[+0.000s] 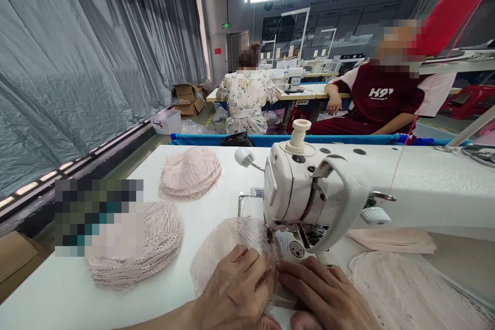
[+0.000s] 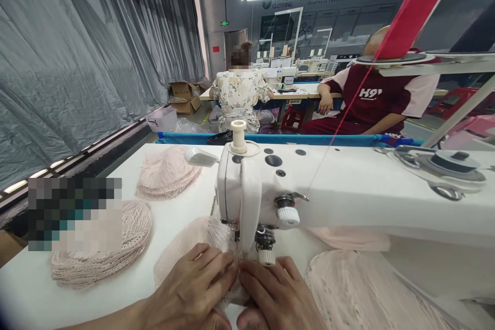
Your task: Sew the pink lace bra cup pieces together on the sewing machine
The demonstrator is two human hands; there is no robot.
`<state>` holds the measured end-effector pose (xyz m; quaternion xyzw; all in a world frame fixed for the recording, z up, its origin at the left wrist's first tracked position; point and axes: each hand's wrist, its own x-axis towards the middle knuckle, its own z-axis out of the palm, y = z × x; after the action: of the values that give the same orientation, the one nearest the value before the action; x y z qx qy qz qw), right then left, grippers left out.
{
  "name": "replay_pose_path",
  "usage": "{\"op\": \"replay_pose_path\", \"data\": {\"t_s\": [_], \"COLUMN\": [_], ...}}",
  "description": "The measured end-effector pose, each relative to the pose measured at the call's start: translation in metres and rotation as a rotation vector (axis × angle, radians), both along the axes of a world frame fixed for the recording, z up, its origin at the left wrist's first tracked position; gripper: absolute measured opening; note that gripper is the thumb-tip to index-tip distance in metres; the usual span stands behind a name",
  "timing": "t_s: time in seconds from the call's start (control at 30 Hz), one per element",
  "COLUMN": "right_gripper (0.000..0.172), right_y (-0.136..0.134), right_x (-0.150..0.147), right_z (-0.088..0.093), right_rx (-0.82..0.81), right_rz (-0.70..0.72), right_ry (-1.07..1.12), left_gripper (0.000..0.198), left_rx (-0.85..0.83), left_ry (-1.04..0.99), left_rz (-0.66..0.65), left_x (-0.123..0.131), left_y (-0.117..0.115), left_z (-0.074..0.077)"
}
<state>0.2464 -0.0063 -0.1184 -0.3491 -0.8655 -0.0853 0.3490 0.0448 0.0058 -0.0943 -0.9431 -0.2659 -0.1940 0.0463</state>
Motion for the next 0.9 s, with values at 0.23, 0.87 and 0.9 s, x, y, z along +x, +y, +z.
{"op": "replay_pose_path", "data": {"t_s": [0.23, 0.87, 0.9], "right_gripper": [0.054, 0.046, 0.047], "right_y": [0.010, 0.005, 0.005], "right_x": [0.008, 0.011, 0.010], "right_z": [0.015, 0.008, 0.009], "right_rx": [0.001, 0.040, 0.051], "right_rz": [-0.040, -0.021, -0.027], "right_ry": [-0.238, -0.274, -0.285], "left_gripper": [0.056, 0.039, 0.039], "left_rx": [-0.141, 0.134, 0.146], "left_ry": [0.051, -0.032, -0.020], "left_rz": [0.050, 0.054, 0.063], "left_x": [0.002, 0.006, 0.006], "left_y": [0.014, 0.004, 0.004], "left_z": [0.010, 0.006, 0.004]}}
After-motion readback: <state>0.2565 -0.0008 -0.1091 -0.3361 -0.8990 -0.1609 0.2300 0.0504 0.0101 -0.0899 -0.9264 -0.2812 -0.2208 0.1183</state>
